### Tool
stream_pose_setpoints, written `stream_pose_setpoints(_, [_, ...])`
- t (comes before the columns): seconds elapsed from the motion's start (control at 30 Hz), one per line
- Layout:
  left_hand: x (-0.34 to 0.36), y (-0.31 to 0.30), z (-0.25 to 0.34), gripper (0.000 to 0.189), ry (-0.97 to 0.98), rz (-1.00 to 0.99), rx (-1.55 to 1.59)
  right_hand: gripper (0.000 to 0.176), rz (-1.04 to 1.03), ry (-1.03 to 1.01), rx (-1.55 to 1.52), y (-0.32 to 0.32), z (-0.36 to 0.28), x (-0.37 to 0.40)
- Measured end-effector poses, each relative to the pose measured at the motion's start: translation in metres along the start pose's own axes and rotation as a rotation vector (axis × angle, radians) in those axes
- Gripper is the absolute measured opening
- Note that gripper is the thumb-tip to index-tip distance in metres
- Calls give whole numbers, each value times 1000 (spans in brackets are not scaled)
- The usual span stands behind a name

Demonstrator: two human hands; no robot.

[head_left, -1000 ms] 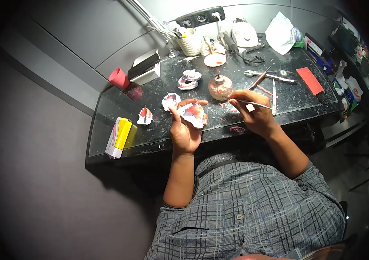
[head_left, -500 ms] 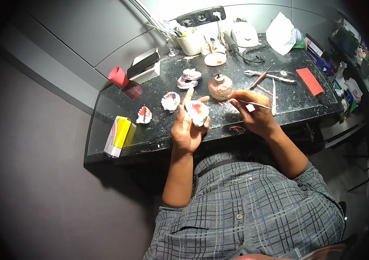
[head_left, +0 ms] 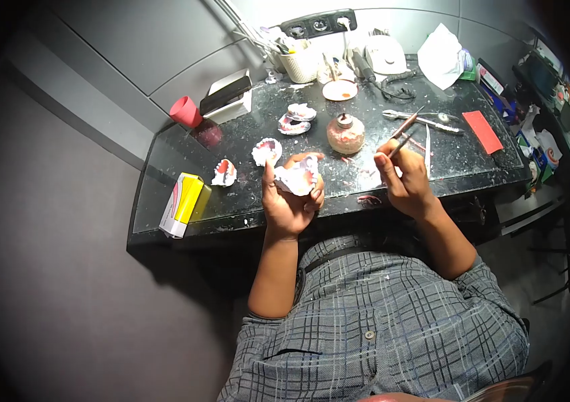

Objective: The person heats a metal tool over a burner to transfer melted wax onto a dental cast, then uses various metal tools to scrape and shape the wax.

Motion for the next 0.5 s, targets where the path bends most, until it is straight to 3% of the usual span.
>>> stream_pose_setpoints(0.03, [1,2,1,90,25,144,-54,20,-75,-17,96,0,-7,1])
stream_pose_setpoints(0.13, [0,5,1,92,-17,-2,-39,28,-254,5,283,-1,-26,2])
stream_pose_setpoints(0.17, [2,-2,0,95,8,127,-88,30,-326,-35,399,0,-26,5])
stream_pose_setpoints(0.23, [3,-7,0,96,-1,92,-81,30,-447,-33,555,0,-20,10])
stream_pose_setpoints(0.5, [3,-3,-1,98,-9,20,-97,33,-414,55,710,-12,1,4])
Point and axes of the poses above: each hand's wrist, its own x-axis away from the middle knuckle, its own y-axis out of the palm, z = x × y, the point moved 6 cm from there along -x, towards the middle knuckle, and after that the axes turned 12 degrees about y, right-handed, at the moved point
